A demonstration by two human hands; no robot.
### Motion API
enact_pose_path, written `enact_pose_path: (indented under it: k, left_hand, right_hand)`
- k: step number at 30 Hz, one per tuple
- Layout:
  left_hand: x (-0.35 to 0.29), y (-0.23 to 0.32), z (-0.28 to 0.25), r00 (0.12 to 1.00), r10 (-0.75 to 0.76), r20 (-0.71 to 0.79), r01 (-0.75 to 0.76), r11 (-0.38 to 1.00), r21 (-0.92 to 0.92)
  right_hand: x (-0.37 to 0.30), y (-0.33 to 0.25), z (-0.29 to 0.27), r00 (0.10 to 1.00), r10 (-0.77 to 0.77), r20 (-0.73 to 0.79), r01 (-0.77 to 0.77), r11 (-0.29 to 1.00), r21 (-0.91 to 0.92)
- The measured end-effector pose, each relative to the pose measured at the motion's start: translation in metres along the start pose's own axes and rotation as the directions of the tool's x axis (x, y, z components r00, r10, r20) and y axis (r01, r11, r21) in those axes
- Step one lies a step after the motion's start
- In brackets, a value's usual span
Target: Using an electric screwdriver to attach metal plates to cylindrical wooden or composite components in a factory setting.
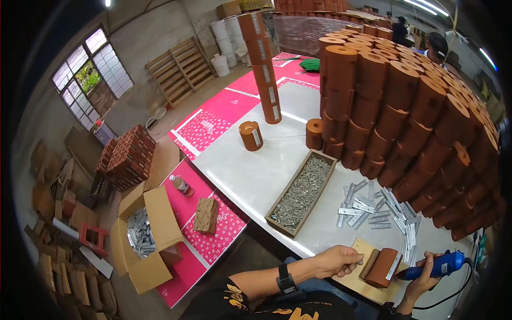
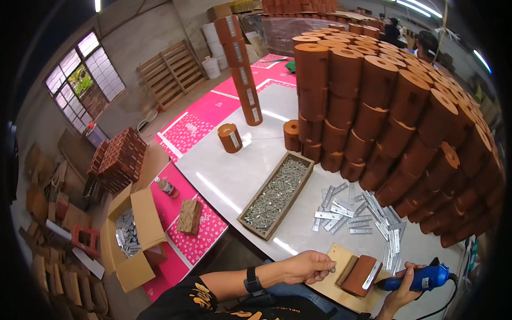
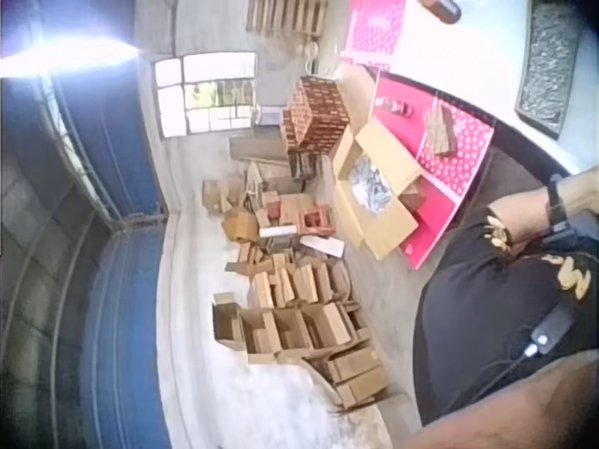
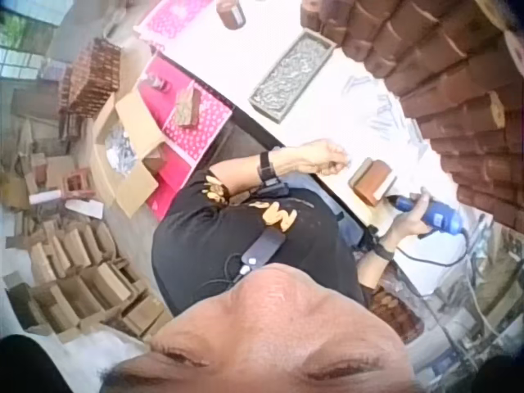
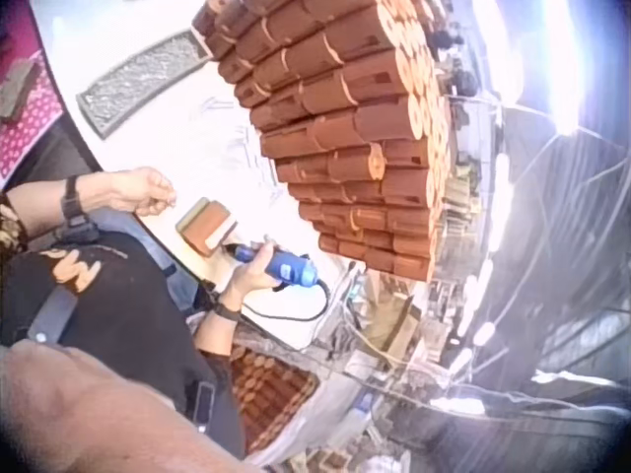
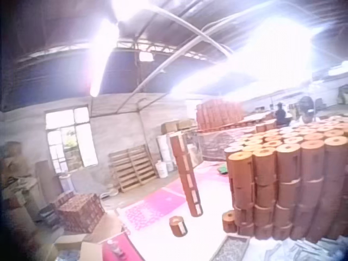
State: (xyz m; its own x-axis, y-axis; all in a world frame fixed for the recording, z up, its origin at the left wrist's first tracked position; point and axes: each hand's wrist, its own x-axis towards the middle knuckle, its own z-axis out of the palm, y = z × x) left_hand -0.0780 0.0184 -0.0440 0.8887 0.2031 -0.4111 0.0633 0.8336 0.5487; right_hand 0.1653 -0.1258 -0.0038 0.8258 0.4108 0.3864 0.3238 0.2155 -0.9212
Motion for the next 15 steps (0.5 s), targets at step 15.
enact_pose_path:
  k: [15]
  left_hand:
    - [0.025,-0.002,0.046,0.986,0.141,0.085,-0.164,0.858,0.487]
  right_hand:
    - [0.008,-0.014,-0.027,0.985,0.077,-0.155,-0.047,0.981,0.187]
